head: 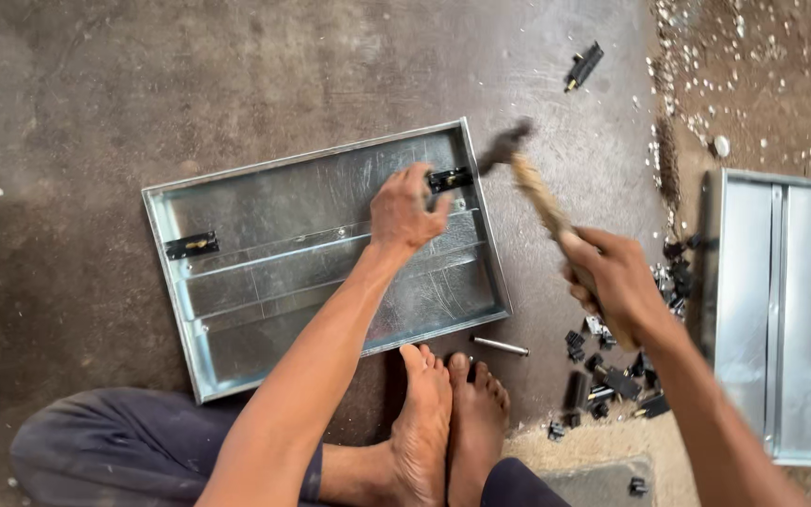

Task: The person places small black plastic clips onto the edges of galvanized metal panels, using a hammer to secure them into place. They then stack the finished panels on the floor.

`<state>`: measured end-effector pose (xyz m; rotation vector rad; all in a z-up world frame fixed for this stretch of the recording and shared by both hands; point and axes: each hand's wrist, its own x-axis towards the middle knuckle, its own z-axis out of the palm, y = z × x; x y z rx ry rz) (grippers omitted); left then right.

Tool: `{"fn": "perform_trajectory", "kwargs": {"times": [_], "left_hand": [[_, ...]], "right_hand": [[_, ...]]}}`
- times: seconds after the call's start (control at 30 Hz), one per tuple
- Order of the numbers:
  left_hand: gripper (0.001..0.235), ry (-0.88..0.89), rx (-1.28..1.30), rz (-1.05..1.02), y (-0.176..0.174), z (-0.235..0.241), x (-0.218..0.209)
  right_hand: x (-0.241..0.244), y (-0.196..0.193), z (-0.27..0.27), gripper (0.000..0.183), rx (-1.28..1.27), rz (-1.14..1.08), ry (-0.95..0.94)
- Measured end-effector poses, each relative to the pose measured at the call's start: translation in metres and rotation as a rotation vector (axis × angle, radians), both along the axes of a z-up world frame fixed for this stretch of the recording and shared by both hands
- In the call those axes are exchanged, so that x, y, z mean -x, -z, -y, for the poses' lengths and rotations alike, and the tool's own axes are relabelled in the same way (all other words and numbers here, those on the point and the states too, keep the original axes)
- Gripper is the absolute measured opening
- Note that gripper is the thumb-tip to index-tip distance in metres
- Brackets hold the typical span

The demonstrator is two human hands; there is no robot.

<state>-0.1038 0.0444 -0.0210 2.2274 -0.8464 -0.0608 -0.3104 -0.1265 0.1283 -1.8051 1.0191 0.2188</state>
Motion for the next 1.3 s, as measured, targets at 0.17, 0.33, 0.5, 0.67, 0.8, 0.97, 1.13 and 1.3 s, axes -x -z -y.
{"fn": "perform_trajectory", "kwargs": {"times": [0.17, 0.33, 0.5, 0.67, 0.8, 0.97, 1.13, 1.3], "left_hand": [[0.022, 0.039, -0.197, -0.131, 0.005, 0.020, -0.017], [0.035, -0.060, 0.073, -0.295, -0.007, 0.011, -0.003], [0.058, -0.044, 0.139, -0.669, -0.056, -0.118, 0.107], [0.037, -0.103, 0.579, -1.650, -0.082, -0.224, 0.196], [0.036, -0.295, 1.263, -1.556, -0.073, -0.249, 0.195], [0.019, -0.671, 1.151, -1.097, -0.094, -0.266, 0.163], [0.018, -0.526, 1.285, -0.846, -0.109, -0.315, 0.179], [0.017, -0.716, 1.636, -0.623, -0.133, -0.418, 0.203]], "right_hand": [[0.046, 0.043, -0.004, 0.037, 0.511, -0.073, -0.104], [0.066, 0.071, -0.045, 0.030, 0.902, 0.318, -0.374], [0.023, 0.079, -0.121, 0.033, 0.591, 0.239, -0.861], [0.013, 0.023, -0.142, 0.038, 0.439, 0.062, -0.932], [0.043, 0.016, -0.170, 0.035, 0.361, 0.380, -0.902], [0.054, 0.026, -0.221, 0.038, 0.446, 0.709, -0.821], [0.036, 0.011, -0.242, 0.043, 0.445, 0.691, -1.032], [0.026, -0.019, -0.259, 0.047, 0.752, 1.121, -1.075]]}}
